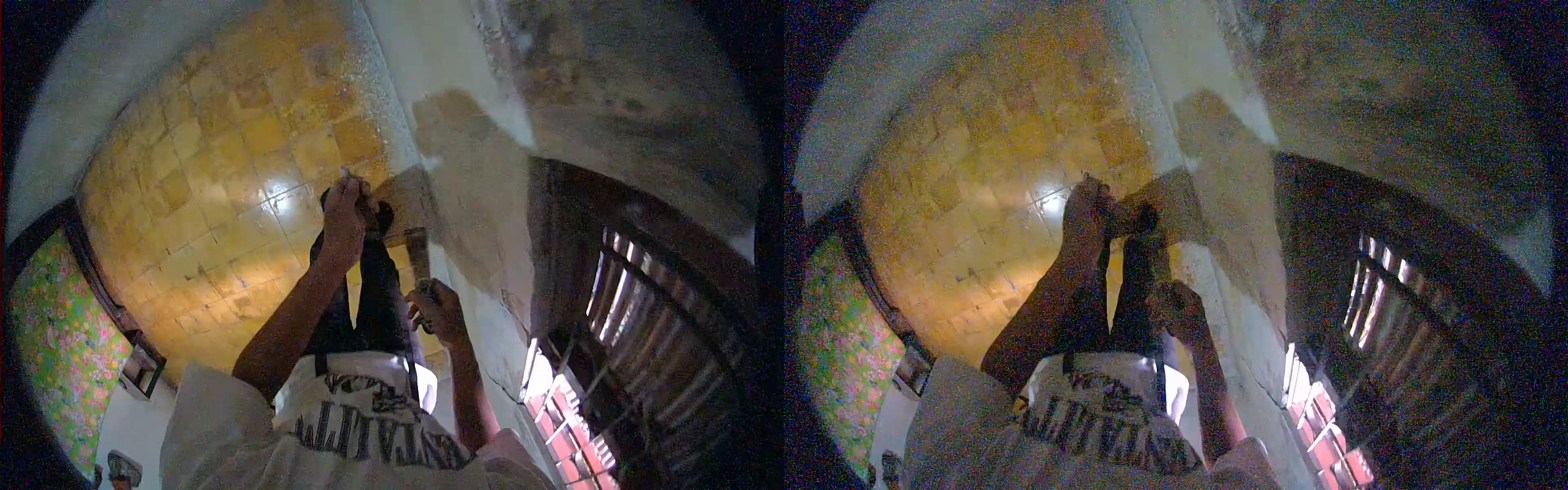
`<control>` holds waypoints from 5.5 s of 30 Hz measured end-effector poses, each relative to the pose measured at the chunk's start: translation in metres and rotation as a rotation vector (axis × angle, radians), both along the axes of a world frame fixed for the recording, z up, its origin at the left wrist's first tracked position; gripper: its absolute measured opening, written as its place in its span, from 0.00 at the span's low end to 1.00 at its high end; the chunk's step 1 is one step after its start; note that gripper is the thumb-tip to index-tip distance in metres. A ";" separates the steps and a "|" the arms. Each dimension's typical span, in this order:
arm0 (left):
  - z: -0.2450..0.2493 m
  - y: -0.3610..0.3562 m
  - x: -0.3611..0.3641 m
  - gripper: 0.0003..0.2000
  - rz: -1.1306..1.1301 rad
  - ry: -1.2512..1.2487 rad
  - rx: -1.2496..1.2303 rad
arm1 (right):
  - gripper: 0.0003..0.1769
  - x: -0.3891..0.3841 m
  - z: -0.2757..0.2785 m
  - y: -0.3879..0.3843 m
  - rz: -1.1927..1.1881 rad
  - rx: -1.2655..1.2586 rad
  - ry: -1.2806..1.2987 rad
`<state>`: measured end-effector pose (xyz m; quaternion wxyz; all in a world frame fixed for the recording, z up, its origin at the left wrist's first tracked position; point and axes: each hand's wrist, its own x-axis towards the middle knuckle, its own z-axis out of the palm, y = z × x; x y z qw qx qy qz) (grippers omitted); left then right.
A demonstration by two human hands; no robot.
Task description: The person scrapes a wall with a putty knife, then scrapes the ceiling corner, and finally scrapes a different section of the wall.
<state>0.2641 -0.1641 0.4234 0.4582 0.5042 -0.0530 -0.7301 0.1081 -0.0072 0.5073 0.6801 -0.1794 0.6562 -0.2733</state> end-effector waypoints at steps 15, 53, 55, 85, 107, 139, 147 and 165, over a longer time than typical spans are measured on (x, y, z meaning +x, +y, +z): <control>-0.185 0.023 -0.139 0.39 -0.652 -0.712 -0.656 | 0.19 -0.057 -0.201 -0.082 -0.160 -0.018 0.337; -0.223 -0.063 -0.178 0.37 -0.874 -0.510 -0.673 | 0.17 -0.070 -0.261 -0.132 -0.538 -0.129 0.304; -0.222 -0.061 -0.178 0.37 -0.882 -0.488 -0.602 | 0.15 -0.067 -0.269 -0.137 -0.567 -0.174 0.265; -0.228 -0.063 -0.166 0.38 -0.918 -0.361 -0.586 | 0.20 -0.048 -0.304 -0.127 -0.564 -0.376 0.542; -0.243 -0.058 -0.165 0.43 -0.965 -0.291 -0.577 | 0.19 -0.046 -0.348 -0.108 -0.608 -0.456 0.582; -0.238 -0.065 -0.172 0.41 -0.766 -0.318 -0.583 | 0.23 -0.060 -0.331 -0.126 -0.362 -0.510 0.756; -0.210 -0.066 -0.174 0.42 -0.777 -0.272 -0.433 | 0.22 -0.062 -0.308 -0.125 -0.341 -0.448 0.828; -0.183 -0.063 -0.173 0.45 -0.589 -0.153 -0.592 | 0.27 -0.056 -0.282 -0.120 -0.416 -0.525 0.862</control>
